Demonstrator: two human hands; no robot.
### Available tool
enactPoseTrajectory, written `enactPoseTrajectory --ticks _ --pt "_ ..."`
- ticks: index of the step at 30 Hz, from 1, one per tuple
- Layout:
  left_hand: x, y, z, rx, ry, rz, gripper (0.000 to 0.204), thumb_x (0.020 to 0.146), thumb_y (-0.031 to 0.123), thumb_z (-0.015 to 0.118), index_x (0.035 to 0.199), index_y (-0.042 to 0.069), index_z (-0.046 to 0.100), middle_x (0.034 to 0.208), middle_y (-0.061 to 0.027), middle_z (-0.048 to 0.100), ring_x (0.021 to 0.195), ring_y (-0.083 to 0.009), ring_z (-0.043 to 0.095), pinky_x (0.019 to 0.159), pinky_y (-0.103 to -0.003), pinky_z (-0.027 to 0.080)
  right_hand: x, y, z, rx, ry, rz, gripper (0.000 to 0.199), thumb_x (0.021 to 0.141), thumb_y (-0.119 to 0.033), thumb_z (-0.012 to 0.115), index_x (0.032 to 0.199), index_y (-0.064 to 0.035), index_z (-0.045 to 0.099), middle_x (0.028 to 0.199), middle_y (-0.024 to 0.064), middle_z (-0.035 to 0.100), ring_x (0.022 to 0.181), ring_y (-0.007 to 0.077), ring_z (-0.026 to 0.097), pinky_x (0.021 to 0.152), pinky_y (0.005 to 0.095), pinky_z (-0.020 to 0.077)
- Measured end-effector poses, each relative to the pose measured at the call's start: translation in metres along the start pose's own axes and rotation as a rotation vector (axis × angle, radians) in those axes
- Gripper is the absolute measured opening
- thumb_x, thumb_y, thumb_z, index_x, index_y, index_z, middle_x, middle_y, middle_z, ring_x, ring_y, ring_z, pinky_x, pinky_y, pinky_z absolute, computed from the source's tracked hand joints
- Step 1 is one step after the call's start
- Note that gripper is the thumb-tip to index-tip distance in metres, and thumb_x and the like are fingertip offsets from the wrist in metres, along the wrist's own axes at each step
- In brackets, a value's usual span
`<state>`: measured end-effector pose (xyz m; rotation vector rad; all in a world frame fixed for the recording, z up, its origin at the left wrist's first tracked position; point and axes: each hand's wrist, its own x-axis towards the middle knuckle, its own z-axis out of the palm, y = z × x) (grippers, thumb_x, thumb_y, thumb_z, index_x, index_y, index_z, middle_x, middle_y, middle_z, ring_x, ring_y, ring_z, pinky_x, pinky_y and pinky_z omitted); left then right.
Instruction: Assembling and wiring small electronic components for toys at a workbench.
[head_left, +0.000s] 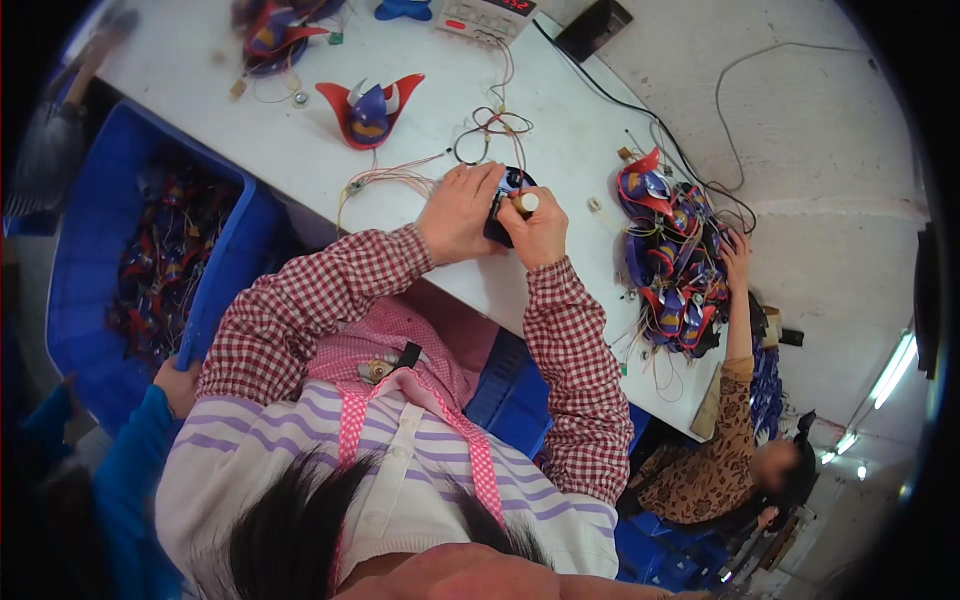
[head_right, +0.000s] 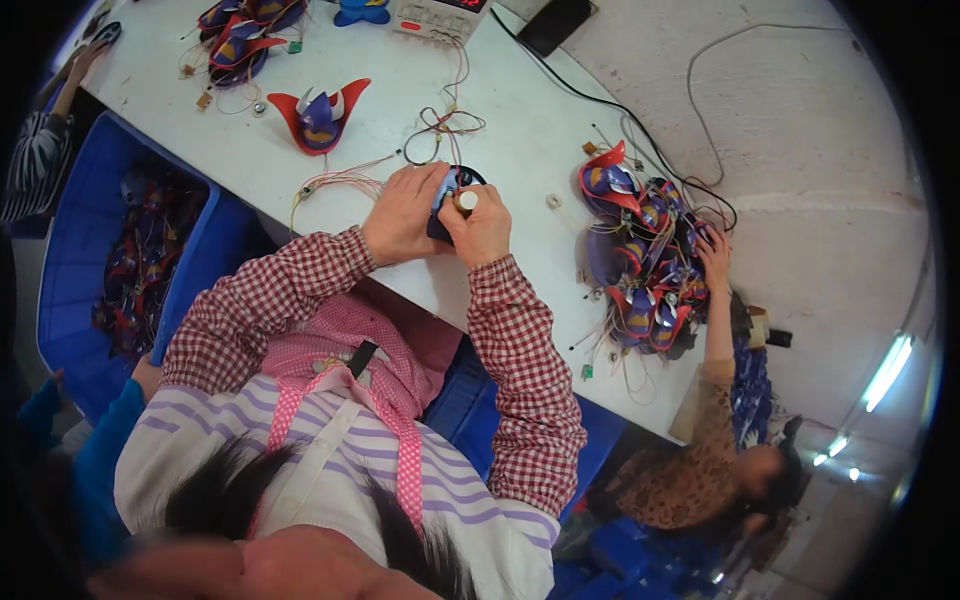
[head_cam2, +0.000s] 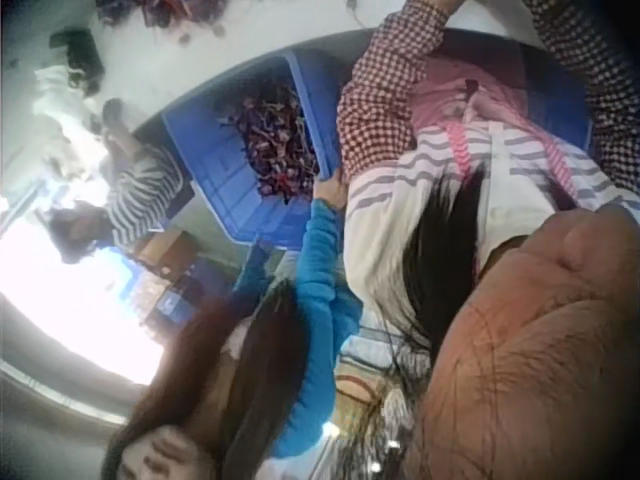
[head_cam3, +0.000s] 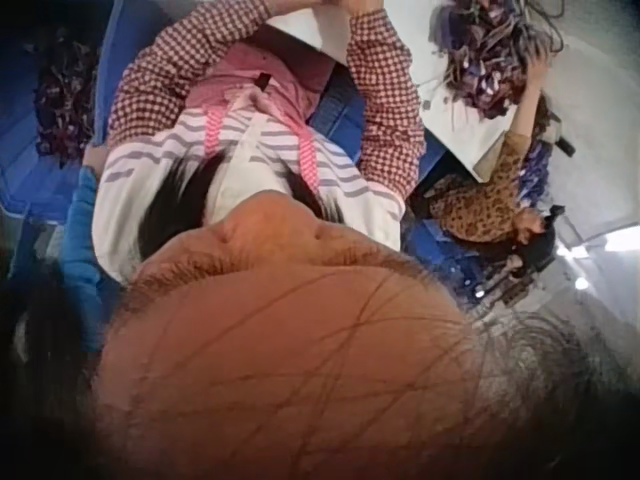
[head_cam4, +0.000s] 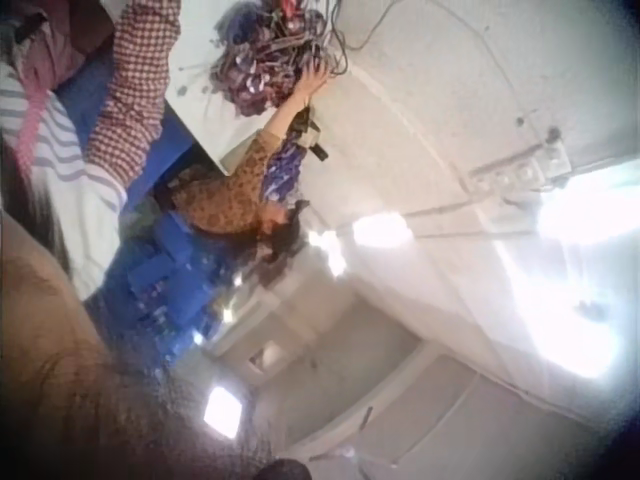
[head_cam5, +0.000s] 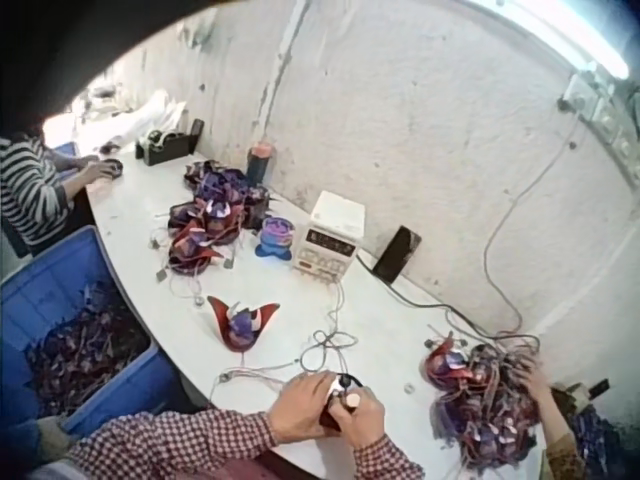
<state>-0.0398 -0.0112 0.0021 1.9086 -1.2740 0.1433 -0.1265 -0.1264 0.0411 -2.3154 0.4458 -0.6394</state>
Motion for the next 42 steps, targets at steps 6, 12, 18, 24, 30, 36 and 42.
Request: enactPoseTrajectory --ticks 6,12,18,24,30,36,42 --pt "-0.008 0.017 -0.02 0.166 0.0 0.053 0.099 0.058 0.042 0.079 0.134 -0.003 0.033 0.133 -0.0196 0.041 0.124 -0.0319 0.04 0.108 -0.045 0.026 -0.001 0.011 0.006 -0.088 -0.024 -0.037 0.027 0.073 -0.016 0.071 0.094 -0.0035 0.061 0.088 0.0104 0.053 0.069 0.0239 0.054 0.063 0.0311 0.0472" --pt "-0.09 0.034 -0.065 -0.051 0.178 0.001 0.06 0.071 0.016 0.073 0.123 0.002 0.049 0.125 -0.0167 0.045 0.114 -0.0299 0.045 0.097 -0.038 0.037 -0.006 0.007 -0.015 -0.048 -0.02 0.012 0.034 0.076 -0.019 0.071 0.102 -0.0001 0.059 0.101 0.0126 0.048 0.074 0.0237 0.053 0.064 0.0308 0.0468" --pt "-0.153 0.022 -0.089 -0.055 0.383 -0.327 0.038 0.071 0.008 0.07 0.107 0.002 0.058 0.105 -0.0125 0.053 0.094 -0.0262 0.05 0.085 -0.033 0.042 -0.037 -0.037 -0.036 0.048 0.092 -0.185 0.017 0.082 -0.004 0.065 0.098 0.001 0.062 0.088 0.0064 0.057 0.067 0.0124 0.052 0.059 0.0212 0.0434" --pt "-0.144 -0.005 -0.104 0.014 0.421 -0.377 0.032 0.073 0.004 0.067 0.103 0.002 0.059 0.099 -0.011 0.054 0.089 -0.0243 0.05 0.08 -0.031 0.043 -0.048 -0.056 0.031 -0.282 -0.094 -0.194 0.015 0.082 -0.005 0.061 0.096 -0.0032 0.06 0.083 0.009 0.058 0.06 0.0216 0.056 0.055 0.0284 0.0462" --pt "-0.124 -0.012 -0.118 0.029 0.42 -0.334 0.03 0.076 0.003 0.065 0.105 0.001 0.058 0.096 -0.01 0.054 0.085 -0.0216 0.051 0.077 -0.028 0.044 -0.038 -0.049 0.072 -0.683 -0.154 -0.129 0.021 0.082 -0.01 0.06 0.102 -0.0055 0.055 0.083 0.0113 0.056 0.058 0.0301 0.058 0.05 0.0346 0.0474" --pt "-0.108 0.007 -0.097 -0.451 0.264 -0.391 0.017 0.084 0.009 0.059 0.098 0.0 0.058 0.084 -0.0091 0.056 0.065 -0.0144 0.055 0.055 -0.021 0.043 -0.031 -0.044 0.074 -0.448 -0.082 -0.204 0.024 0.082 -0.008 0.061 0.104 -0.0053 0.053 0.084 0.0102 0.056 0.052 0.0256 0.055 0.047 0.0297 0.046" --pt "-0.079 0.001 -0.094 -1.162 0.019 -0.952 0.014 0.093 0.015 0.051 0.096 0.002 0.056 0.082 -0.0067 0.057 0.056 -0.011 0.055 0.047 -0.018 0.041 -0.03 -0.072 0.056 0.54 -0.335 0.485 0.017 0.083 -0.004 0.062 0.098 -0.0037 0.056 0.083 0.0074 0.056 0.054 0.0177 0.052 0.049 0.0241 0.0444"
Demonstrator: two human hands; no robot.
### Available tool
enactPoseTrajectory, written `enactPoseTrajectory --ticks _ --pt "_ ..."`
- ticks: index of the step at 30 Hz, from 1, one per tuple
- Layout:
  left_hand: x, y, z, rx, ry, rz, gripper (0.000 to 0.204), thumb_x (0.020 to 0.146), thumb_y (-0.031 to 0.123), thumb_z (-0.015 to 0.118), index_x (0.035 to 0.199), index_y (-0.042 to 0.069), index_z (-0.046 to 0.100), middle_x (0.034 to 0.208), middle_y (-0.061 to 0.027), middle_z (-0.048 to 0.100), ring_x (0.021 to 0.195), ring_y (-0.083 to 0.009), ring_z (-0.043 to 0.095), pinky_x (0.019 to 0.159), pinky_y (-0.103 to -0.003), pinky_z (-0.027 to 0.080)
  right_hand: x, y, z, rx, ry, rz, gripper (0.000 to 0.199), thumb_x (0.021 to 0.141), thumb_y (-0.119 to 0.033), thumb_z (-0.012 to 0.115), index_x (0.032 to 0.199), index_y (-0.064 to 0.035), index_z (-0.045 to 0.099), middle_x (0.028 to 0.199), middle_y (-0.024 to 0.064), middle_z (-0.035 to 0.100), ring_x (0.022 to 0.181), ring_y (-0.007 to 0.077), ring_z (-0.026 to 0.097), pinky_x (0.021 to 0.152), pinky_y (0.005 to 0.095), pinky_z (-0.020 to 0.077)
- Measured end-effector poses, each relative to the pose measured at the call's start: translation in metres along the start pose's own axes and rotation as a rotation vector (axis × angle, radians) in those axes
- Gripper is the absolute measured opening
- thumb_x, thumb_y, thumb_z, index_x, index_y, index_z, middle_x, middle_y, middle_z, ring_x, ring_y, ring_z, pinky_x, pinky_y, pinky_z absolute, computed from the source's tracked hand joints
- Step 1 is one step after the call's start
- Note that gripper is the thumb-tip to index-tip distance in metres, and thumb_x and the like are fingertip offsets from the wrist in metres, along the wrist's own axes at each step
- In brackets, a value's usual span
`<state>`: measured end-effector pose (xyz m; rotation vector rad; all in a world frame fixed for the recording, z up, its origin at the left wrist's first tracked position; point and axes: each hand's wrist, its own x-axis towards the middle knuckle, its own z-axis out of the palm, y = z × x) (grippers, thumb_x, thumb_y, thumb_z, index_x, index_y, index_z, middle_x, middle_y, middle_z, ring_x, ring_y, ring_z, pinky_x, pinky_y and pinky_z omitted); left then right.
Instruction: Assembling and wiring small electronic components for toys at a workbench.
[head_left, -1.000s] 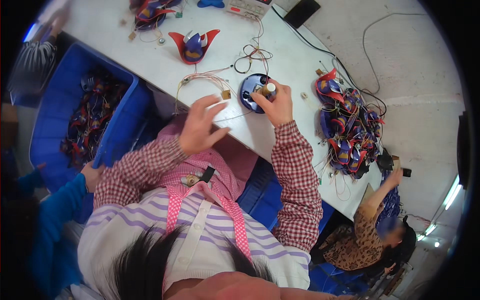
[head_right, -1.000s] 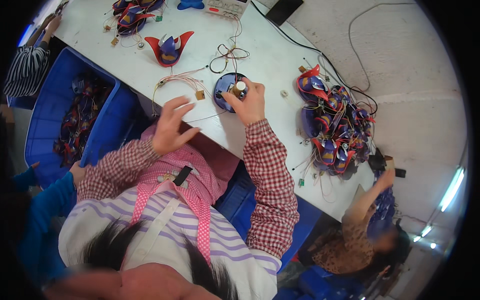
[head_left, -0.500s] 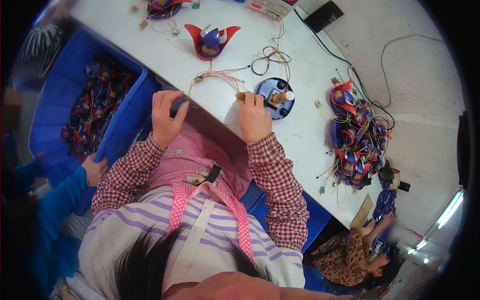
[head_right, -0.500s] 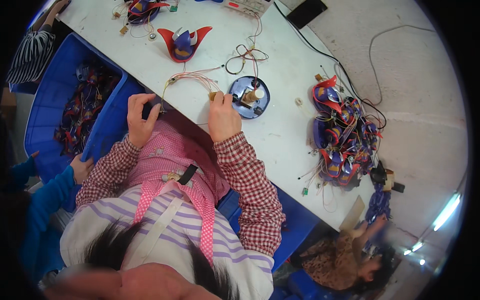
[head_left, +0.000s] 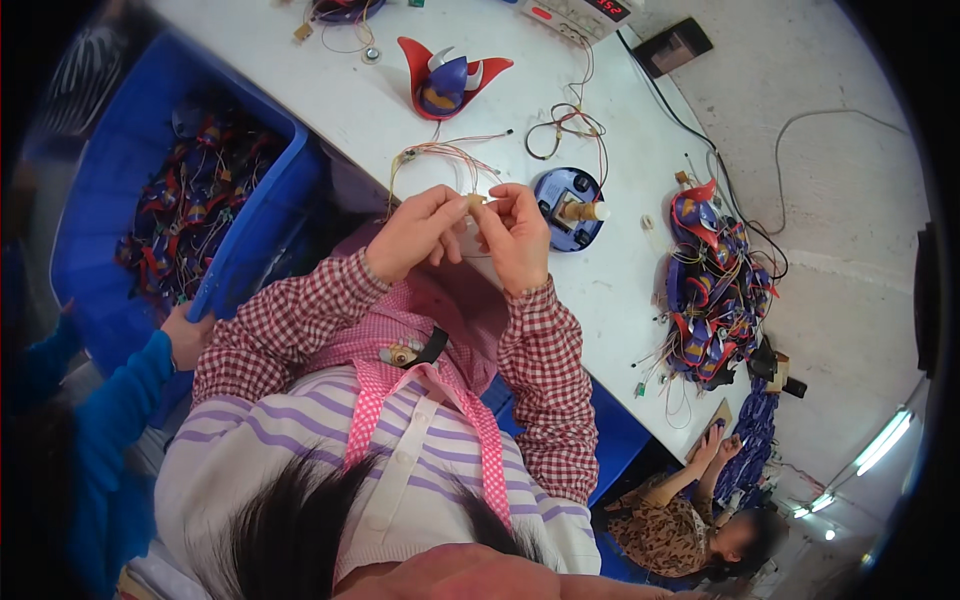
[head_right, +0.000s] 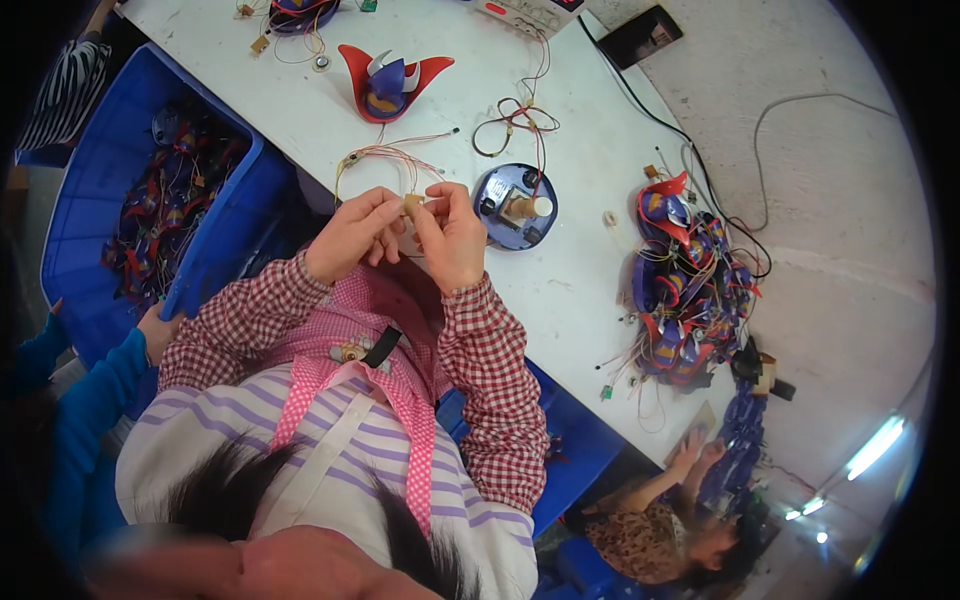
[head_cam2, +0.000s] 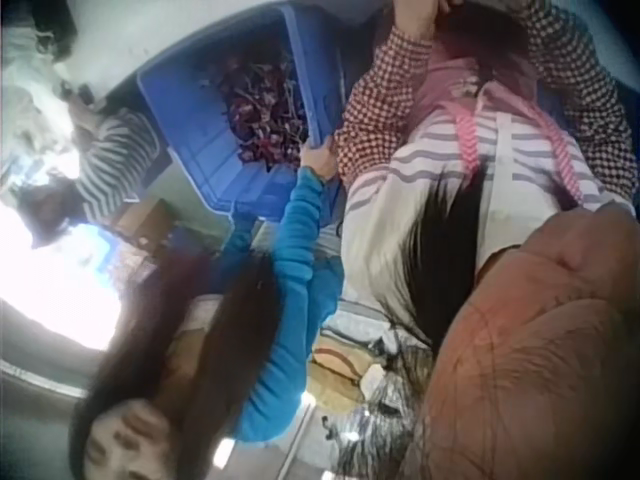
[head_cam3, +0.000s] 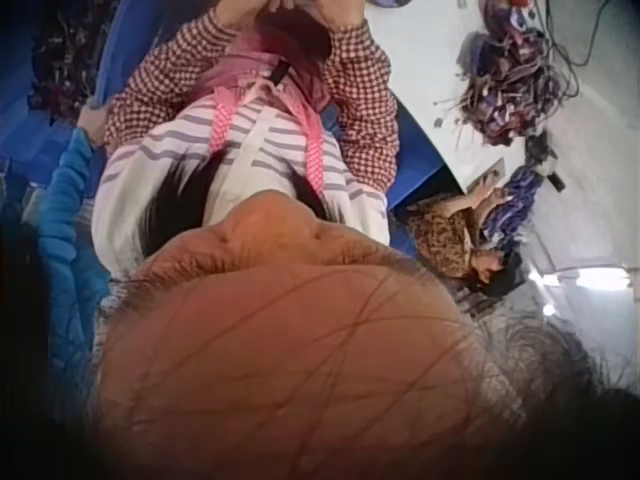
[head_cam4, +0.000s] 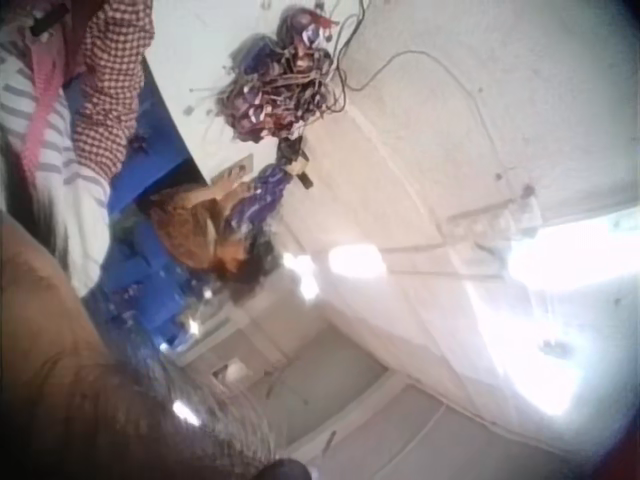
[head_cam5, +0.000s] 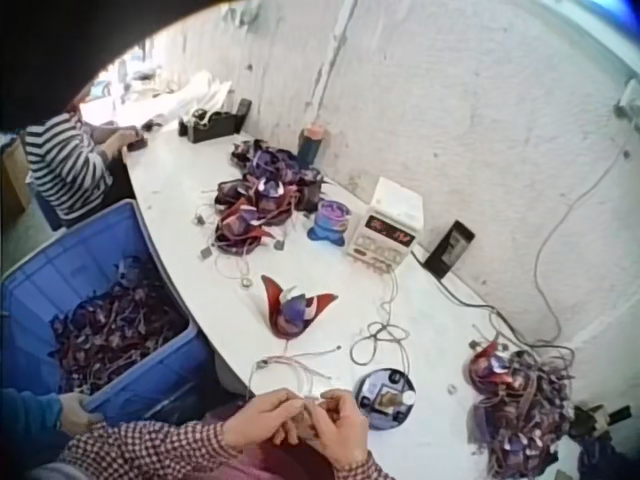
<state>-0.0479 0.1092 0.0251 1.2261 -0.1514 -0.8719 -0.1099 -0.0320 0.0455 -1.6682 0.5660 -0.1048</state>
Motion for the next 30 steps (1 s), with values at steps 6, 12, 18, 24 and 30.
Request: enactPoseTrajectory --ticks 6,12,18,24,30 --pt "0.009 -0.008 -0.001 -0.135 -0.007 -0.088 0.016 0.095 0.018 0.048 0.088 0.005 0.053 0.068 -0.0035 0.055 0.039 -0.0076 0.045 0.035 -0.016 0.033 -0.011 0.02 0.0 -0.278 0.056 -0.394 0.02 0.078 0.0 0.065 0.097 -0.0023 0.059 0.086 0.0071 0.059 0.059 0.0173 0.053 0.054 0.026 0.0451" --pt "0.006 -0.018 0.002 -0.004 0.055 0.04 0.015 0.094 0.017 0.048 0.085 0.006 0.051 0.063 -0.0018 0.052 0.038 -0.0066 0.042 0.034 -0.016 0.031 -0.009 0.025 -0.004 -0.526 0.104 -0.712 0.02 0.077 0.006 0.063 0.096 -0.001 0.061 0.083 0.0059 0.06 0.065 0.0152 0.054 0.055 0.0229 0.0429" --pt "0.007 -0.028 0.001 0.066 0.044 0.096 0.014 0.095 0.014 0.047 0.085 0.006 0.051 0.062 -0.001 0.05 0.039 -0.0061 0.043 0.036 -0.016 0.032 -0.006 0.029 -0.006 -0.585 0.04 -0.835 0.023 0.074 0.009 0.063 0.095 -0.001 0.062 0.088 0.0077 0.062 0.068 0.0183 0.057 0.058 0.0242 0.0449" --pt "0.004 -0.027 0.003 0.083 0.057 0.13 0.013 0.095 0.012 0.045 0.085 0.005 0.051 0.062 -0.0009 0.049 0.041 -0.0058 0.042 0.037 -0.017 0.033 -0.007 0.031 -0.004 -0.635 0.039 -0.909 0.023 0.076 0.008 0.062 0.098 -0.0003 0.063 0.091 0.0085 0.063 0.072 0.0178 0.059 0.062 0.0238 0.0468" --pt "0.002 -0.027 0.005 0.13 0.079 0.158 0.013 0.095 0.011 0.046 0.085 0.006 0.051 0.063 -0.001 0.049 0.041 -0.0059 0.042 0.037 -0.017 0.033 -0.019 0.022 0.004 -0.292 0.089 -0.493 0.022 0.08 0.006 0.061 0.102 0.0015 0.062 0.089 0.0087 0.063 0.073 0.0166 0.059 0.065 0.0233 0.048"
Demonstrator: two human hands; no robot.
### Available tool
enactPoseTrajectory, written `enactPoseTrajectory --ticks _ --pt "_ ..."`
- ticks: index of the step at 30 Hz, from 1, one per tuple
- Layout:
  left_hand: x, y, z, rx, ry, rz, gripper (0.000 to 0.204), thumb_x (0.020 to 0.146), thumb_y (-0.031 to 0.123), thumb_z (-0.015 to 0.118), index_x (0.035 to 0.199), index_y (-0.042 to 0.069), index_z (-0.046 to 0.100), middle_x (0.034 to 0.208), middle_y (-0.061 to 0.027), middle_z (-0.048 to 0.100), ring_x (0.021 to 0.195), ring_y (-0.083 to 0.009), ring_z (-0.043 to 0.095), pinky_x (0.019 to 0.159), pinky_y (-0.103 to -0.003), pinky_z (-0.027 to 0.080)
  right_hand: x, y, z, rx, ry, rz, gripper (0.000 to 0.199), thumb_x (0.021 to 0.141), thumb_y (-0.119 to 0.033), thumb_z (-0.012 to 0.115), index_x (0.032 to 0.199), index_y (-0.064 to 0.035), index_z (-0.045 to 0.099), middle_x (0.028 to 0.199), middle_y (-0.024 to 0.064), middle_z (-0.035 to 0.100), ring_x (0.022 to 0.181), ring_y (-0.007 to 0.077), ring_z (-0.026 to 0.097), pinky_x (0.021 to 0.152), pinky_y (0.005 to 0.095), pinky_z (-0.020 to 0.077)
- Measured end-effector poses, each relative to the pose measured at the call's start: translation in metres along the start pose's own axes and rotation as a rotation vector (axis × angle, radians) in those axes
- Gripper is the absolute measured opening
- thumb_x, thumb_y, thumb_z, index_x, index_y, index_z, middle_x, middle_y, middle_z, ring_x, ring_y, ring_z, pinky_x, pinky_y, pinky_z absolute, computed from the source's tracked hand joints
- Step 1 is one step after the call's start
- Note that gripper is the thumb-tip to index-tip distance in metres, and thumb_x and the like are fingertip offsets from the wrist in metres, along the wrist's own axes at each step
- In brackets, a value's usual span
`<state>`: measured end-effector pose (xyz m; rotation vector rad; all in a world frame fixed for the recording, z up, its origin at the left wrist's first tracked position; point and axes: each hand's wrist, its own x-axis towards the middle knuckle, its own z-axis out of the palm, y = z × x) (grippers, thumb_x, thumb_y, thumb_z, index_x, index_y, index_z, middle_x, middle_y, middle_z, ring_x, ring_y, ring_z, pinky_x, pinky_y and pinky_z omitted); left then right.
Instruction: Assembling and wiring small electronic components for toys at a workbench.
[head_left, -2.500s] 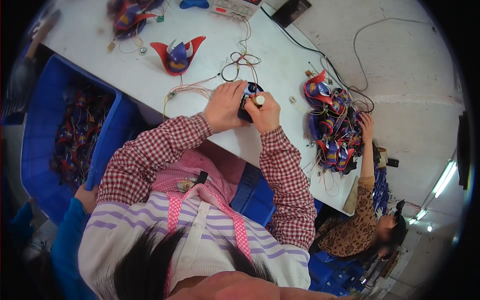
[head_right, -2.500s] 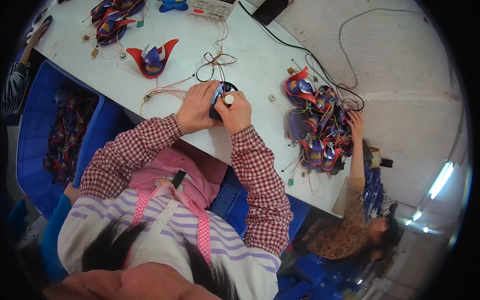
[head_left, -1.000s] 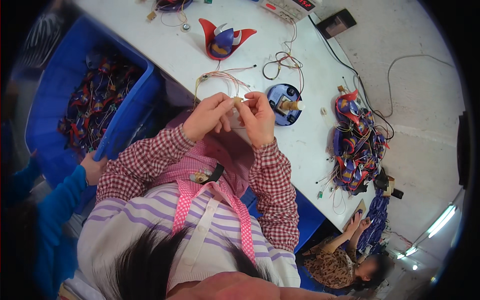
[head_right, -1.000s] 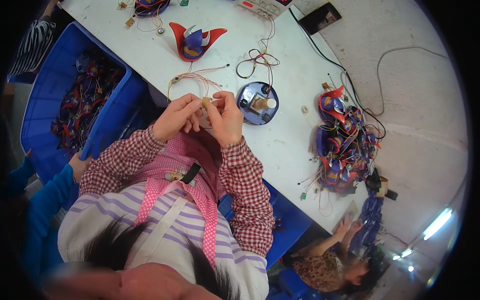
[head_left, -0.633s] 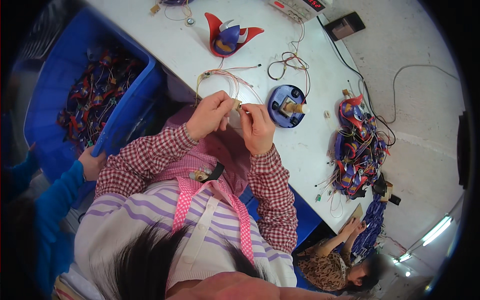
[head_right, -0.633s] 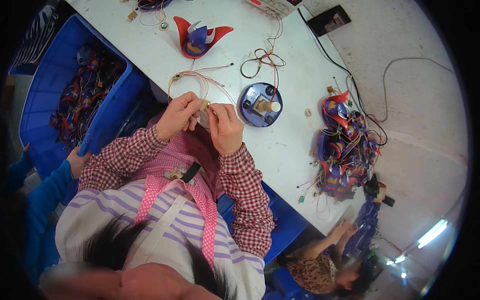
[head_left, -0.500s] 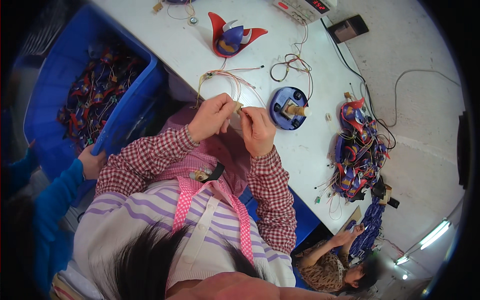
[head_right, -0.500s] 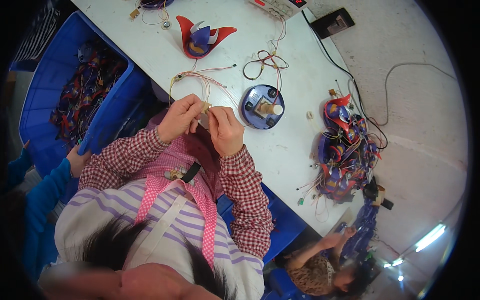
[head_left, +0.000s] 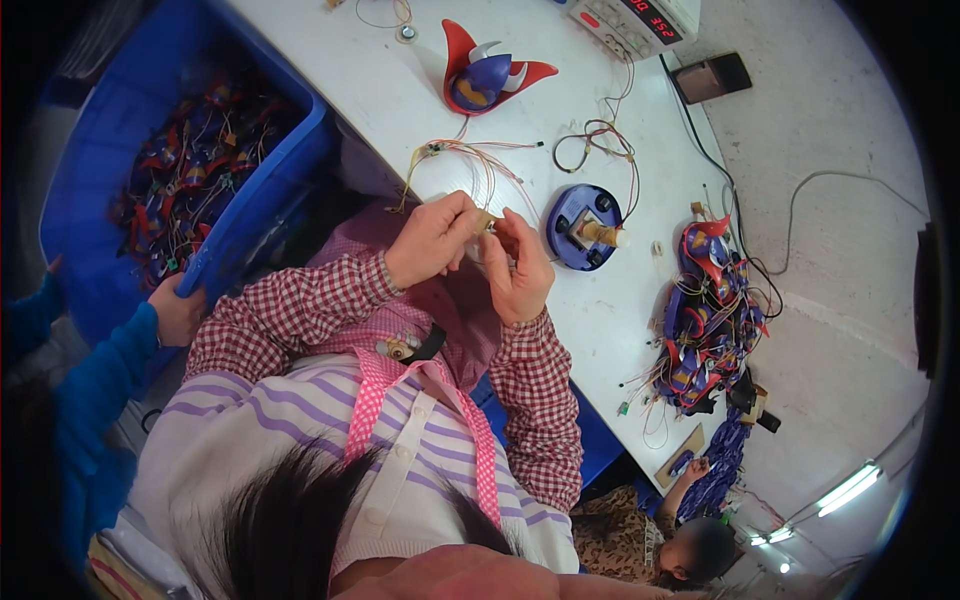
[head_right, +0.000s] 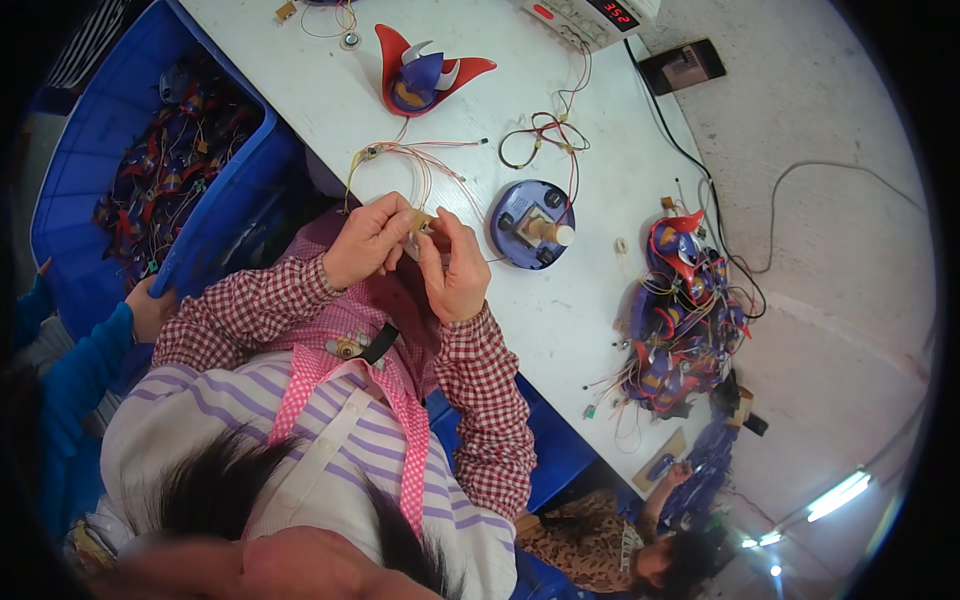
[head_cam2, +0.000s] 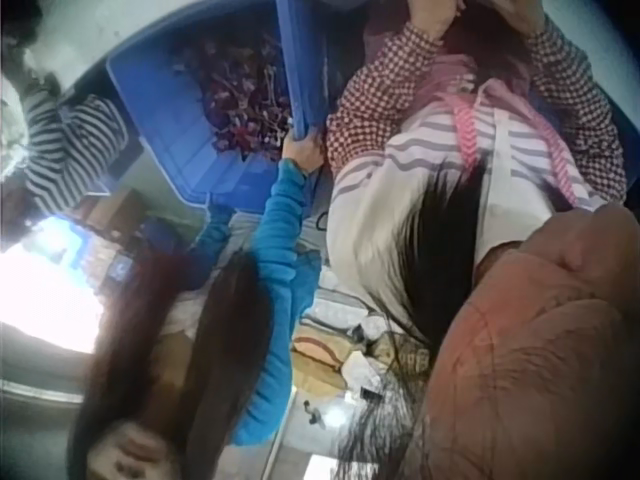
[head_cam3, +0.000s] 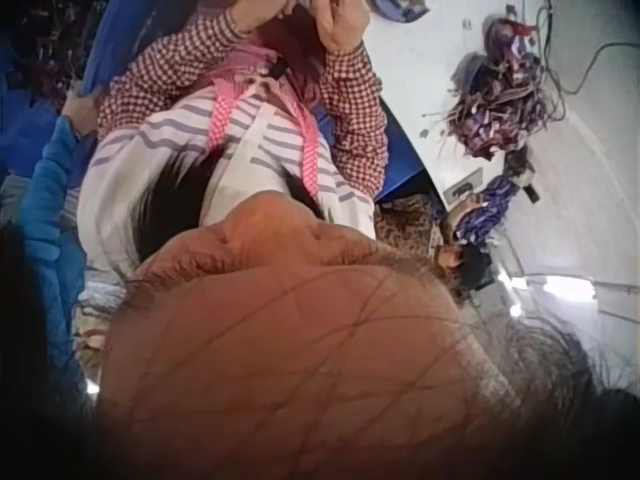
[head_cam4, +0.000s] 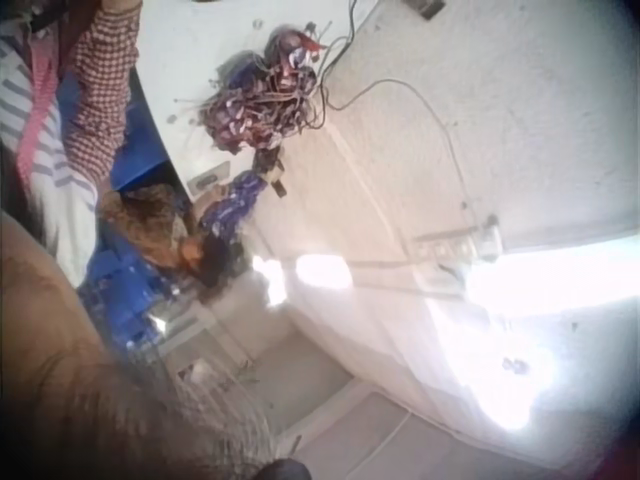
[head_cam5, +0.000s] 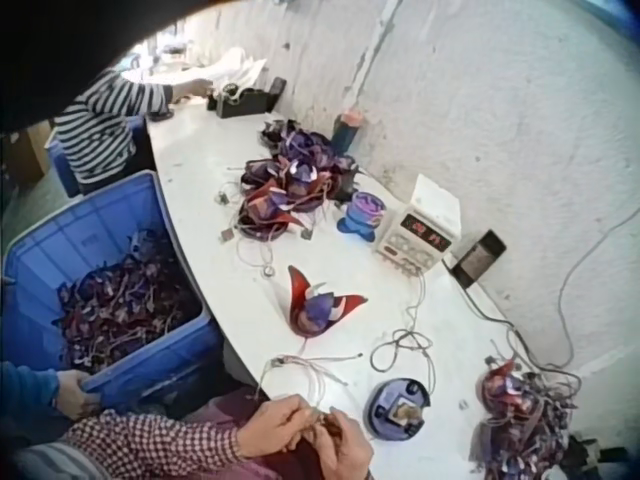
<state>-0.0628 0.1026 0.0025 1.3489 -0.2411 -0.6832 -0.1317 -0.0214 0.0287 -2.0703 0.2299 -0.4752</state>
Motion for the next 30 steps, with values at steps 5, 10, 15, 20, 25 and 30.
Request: enactPoseTrajectory --ticks 5,10,15,20,25,30 --pt "0.0 -0.002 0.0 -0.019 0.028 0.054 0.013 0.09 0.01 0.05 0.078 0.004 0.05 0.057 -0.002 0.049 0.04 -0.009 0.043 0.037 -0.021 0.035 0.002 0.008 -0.002 -0.071 -0.088 -0.081 0.023 0.084 0.001 0.06 0.107 0.0026 0.06 0.089 0.0085 0.063 0.074 0.0141 0.058 0.067 0.022 0.0486" --pt "-0.002 -0.003 0.002 0.023 0.037 0.102 0.013 0.09 0.01 0.05 0.078 0.004 0.05 0.058 -0.0021 0.049 0.04 -0.0091 0.043 0.038 -0.021 0.035 -0.001 0.008 -0.001 0.354 -0.097 0.24 0.023 0.085 -0.002 0.061 0.107 0.0035 0.058 0.09 0.0091 0.062 0.073 0.0127 0.057 0.064 0.0206 0.0482" --pt "-0.004 -0.003 0.001 0.041 0.044 0.135 0.013 0.09 0.01 0.051 0.078 0.004 0.05 0.058 -0.0024 0.05 0.039 -0.0093 0.042 0.038 -0.022 0.035 0.003 0.002 -0.001 0.424 -0.117 0.346 0.022 0.087 -0.004 0.06 0.108 0.0029 0.059 0.087 0.0075 0.062 0.072 0.0101 0.056 0.067 0.0182 0.0476" --pt "-0.005 0.002 0.001 0.03 0.041 0.053 0.009 0.088 0.01 0.055 0.083 0.003 0.054 0.061 -0.0035 0.052 0.044 -0.0098 0.047 0.041 -0.022 0.038 0.006 -0.003 0.002 0.586 -0.045 0.483 0.022 0.088 -0.006 0.061 0.107 0.0041 0.057 0.079 0.0076 0.061 0.064 0.0118 0.056 0.061 0.0197 0.048" --pt "-0.01 0.018 -0.018 0.523 0.214 0.517 0.017 0.085 0.009 0.061 0.1 0.001 0.058 0.074 -0.0034 0.053 0.054 -0.01 0.048 0.048 -0.022 0.039 0.008 0.011 -0.003 0.656 -0.095 0.542 0.02 0.088 -0.005 0.06 0.106 0.0046 0.058 0.08 0.0085 0.061 0.065 0.0123 0.056 0.06 0.0208 0.0496" --pt "0.024 0.038 -0.058 1.093 0.497 0.886 0.022 0.077 0.011 0.068 0.096 0.003 0.061 0.08 -0.0049 0.054 0.068 -0.016 0.052 0.059 -0.025 0.044 0.009 0.013 0.0 0.698 -0.095 0.544 0.021 0.088 -0.006 0.061 0.104 0.0047 0.058 0.078 0.0093 0.06 0.061 0.0129 0.056 0.056 0.0215 0.0495"
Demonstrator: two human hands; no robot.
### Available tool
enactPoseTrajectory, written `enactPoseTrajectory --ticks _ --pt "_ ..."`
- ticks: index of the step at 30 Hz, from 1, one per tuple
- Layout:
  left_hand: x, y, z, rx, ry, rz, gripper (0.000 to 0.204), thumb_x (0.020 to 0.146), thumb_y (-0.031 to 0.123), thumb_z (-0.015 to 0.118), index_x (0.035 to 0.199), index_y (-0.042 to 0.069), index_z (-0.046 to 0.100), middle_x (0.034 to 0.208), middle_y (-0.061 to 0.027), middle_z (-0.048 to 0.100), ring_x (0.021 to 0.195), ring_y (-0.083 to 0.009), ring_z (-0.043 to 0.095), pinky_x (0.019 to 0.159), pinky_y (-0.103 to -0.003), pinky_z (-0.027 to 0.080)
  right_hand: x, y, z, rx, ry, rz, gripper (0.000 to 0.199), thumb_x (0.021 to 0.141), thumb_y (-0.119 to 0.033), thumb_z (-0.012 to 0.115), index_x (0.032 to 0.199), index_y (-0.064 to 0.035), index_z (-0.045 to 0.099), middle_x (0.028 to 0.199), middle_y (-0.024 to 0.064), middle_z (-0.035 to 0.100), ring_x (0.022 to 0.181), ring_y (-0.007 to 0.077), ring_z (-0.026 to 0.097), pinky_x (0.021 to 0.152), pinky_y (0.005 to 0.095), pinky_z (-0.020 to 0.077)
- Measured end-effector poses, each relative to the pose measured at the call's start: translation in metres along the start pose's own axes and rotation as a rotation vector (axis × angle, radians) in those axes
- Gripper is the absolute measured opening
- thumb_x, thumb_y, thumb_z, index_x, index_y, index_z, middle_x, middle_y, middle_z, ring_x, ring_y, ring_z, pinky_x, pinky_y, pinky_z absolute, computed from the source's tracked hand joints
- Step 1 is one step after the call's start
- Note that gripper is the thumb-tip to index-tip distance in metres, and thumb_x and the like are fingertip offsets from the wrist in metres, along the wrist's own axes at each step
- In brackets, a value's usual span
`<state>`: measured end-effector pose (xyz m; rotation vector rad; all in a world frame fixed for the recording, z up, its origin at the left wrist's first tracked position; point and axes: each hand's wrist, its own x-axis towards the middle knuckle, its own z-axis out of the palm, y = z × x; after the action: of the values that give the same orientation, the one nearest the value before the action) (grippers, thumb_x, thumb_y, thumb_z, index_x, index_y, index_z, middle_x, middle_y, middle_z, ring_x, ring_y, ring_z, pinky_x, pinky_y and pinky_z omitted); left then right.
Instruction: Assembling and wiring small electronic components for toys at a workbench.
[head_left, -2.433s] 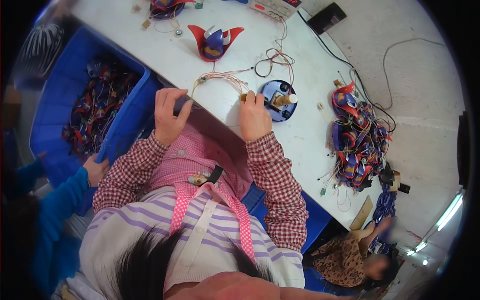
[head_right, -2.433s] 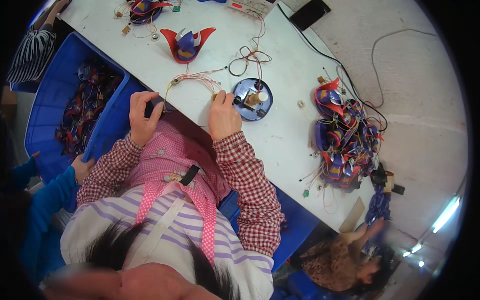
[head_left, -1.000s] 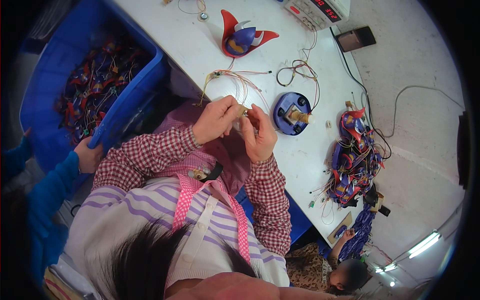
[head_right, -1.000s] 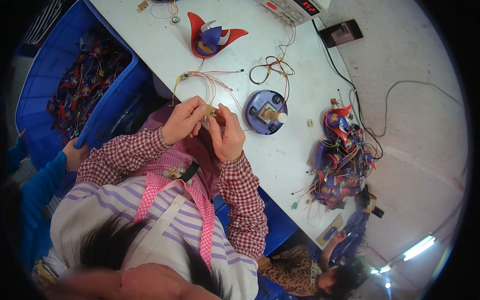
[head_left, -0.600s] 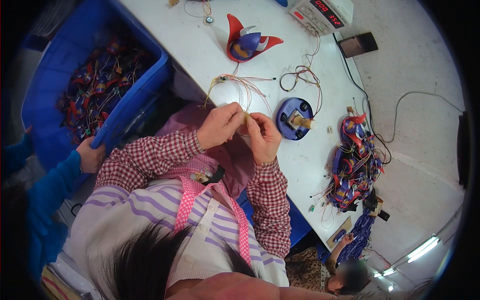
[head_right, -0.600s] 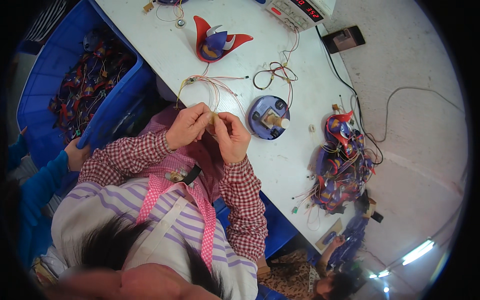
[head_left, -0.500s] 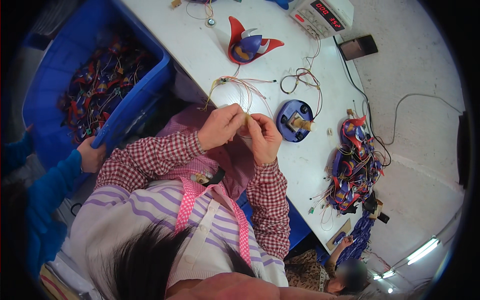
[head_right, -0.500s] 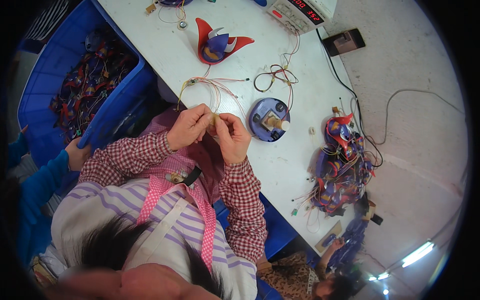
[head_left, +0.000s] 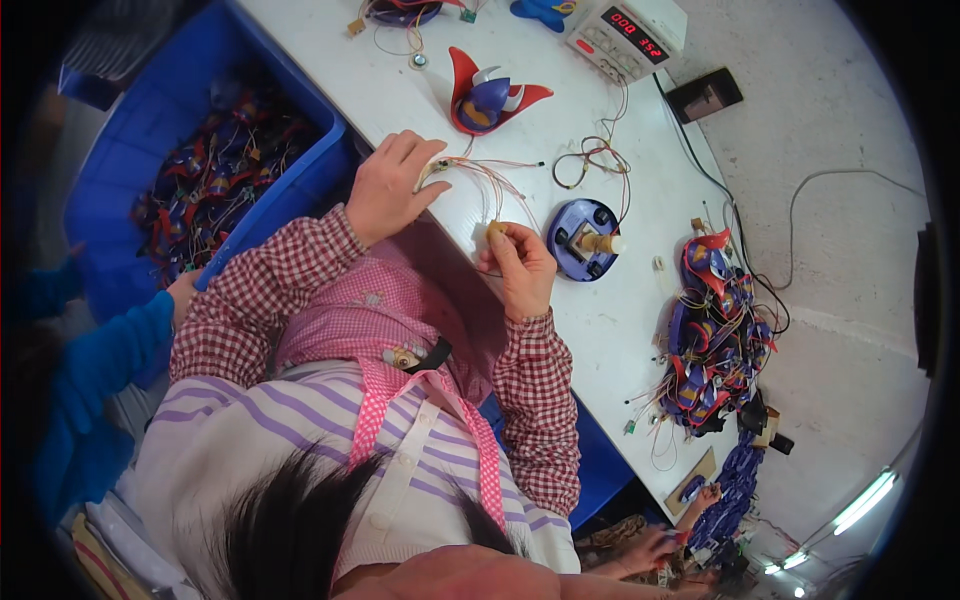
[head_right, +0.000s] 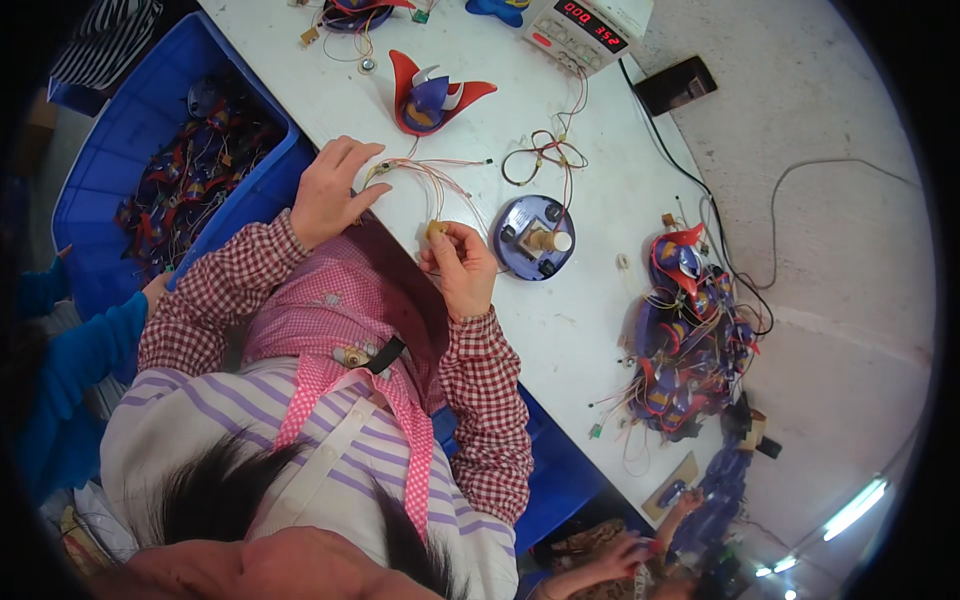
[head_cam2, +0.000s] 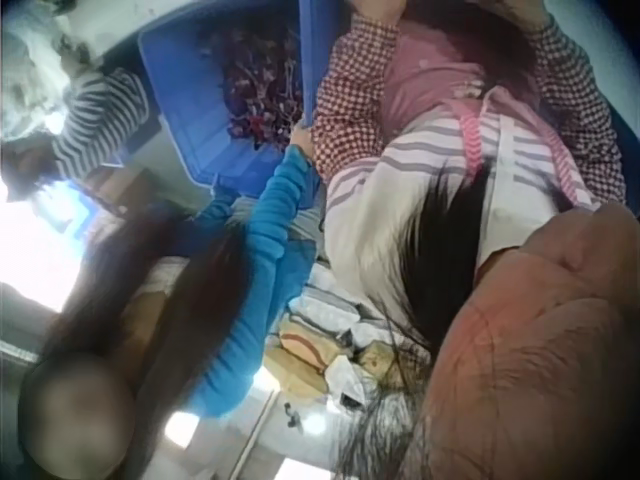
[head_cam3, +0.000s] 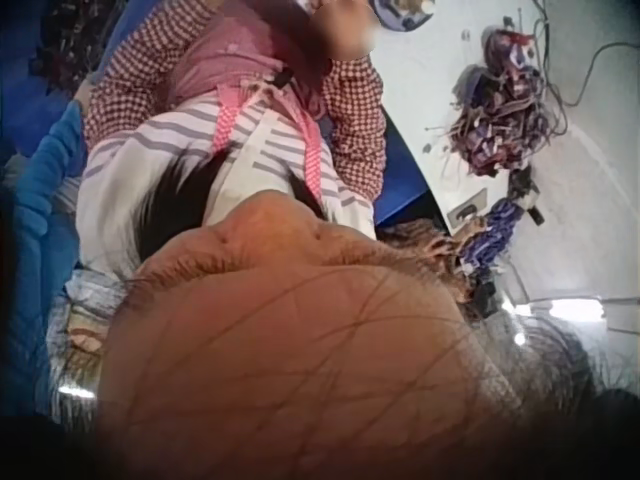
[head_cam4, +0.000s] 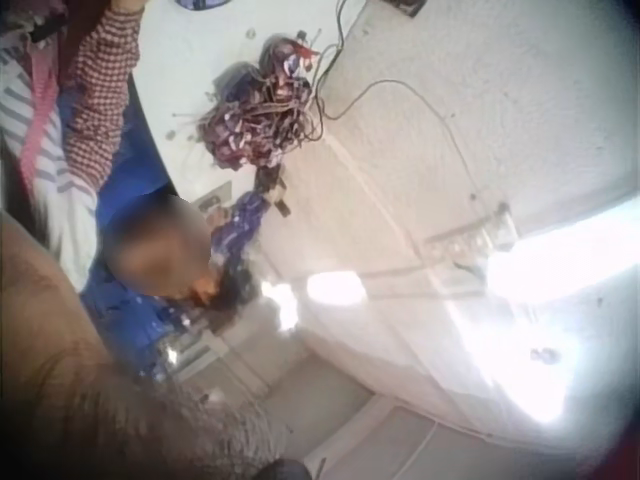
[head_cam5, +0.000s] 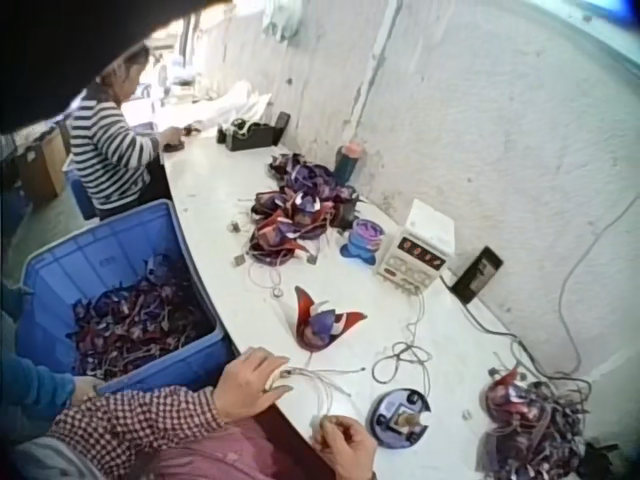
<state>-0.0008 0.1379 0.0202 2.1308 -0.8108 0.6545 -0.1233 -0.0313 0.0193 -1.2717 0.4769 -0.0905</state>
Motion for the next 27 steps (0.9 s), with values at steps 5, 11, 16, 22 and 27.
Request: enactPoseTrajectory --ticks 5,11,16,22,27 --pt "-0.007 -0.01 0.013 0.012 -0.145 0.014 0.019 0.075 0.009 0.068 0.093 0.004 0.061 0.082 -0.0057 0.055 0.073 -0.0197 0.054 0.065 -0.027 0.045 -0.002 0.001 0.0 0.008 0.001 -0.006 0.02 0.087 -0.007 0.062 0.102 0.0046 0.058 0.076 0.0092 0.059 0.059 0.0124 0.055 0.054 0.0215 0.0491" --pt "-0.007 -0.012 0.018 0.032 -0.151 0.066 0.014 0.076 0.006 0.066 0.089 0.004 0.061 0.083 -0.0065 0.057 0.072 -0.0202 0.055 0.063 -0.027 0.046 -0.002 0.002 0.001 0.014 0.01 -0.022 0.019 0.087 -0.008 0.063 0.101 0.0048 0.057 0.074 0.009 0.059 0.057 0.0122 0.054 0.053 0.0219 0.0489" --pt "-0.005 -0.013 0.02 -0.01 -0.136 0.087 0.011 0.077 0.005 0.065 0.087 0.003 0.062 0.082 -0.0069 0.058 0.07 -0.0199 0.055 0.062 -0.027 0.046 0.0 0.004 0.0 0.005 0.01 -0.019 0.019 0.087 -0.008 0.063 0.1 0.005 0.057 0.073 0.0089 0.059 0.056 0.0123 0.054 0.053 0.022 0.049" --pt "-0.007 -0.014 0.024 -0.083 -0.097 0.083 0.01 0.077 0.004 0.065 0.086 0.002 0.062 0.081 -0.0073 0.058 0.068 -0.0193 0.054 0.061 -0.027 0.046 0.005 0.007 -0.006 0.035 -0.009 0.014 0.019 0.087 -0.008 0.063 0.1 0.005 0.057 0.072 0.0088 0.059 0.056 0.0123 0.055 0.052 0.0217 0.0497" --pt "-0.01 -0.015 0.026 -0.116 -0.061 0.063 0.01 0.076 0.003 0.065 0.086 0.002 0.061 0.08 -0.0077 0.057 0.066 -0.019 0.053 0.06 -0.027 0.045 0.005 0.006 -0.006 0.07 -0.008 0.036 0.02 0.086 -0.008 0.064 0.1 0.0049 0.057 0.073 0.009 0.059 0.056 0.0124 0.055 0.053 0.0216 0.0505"
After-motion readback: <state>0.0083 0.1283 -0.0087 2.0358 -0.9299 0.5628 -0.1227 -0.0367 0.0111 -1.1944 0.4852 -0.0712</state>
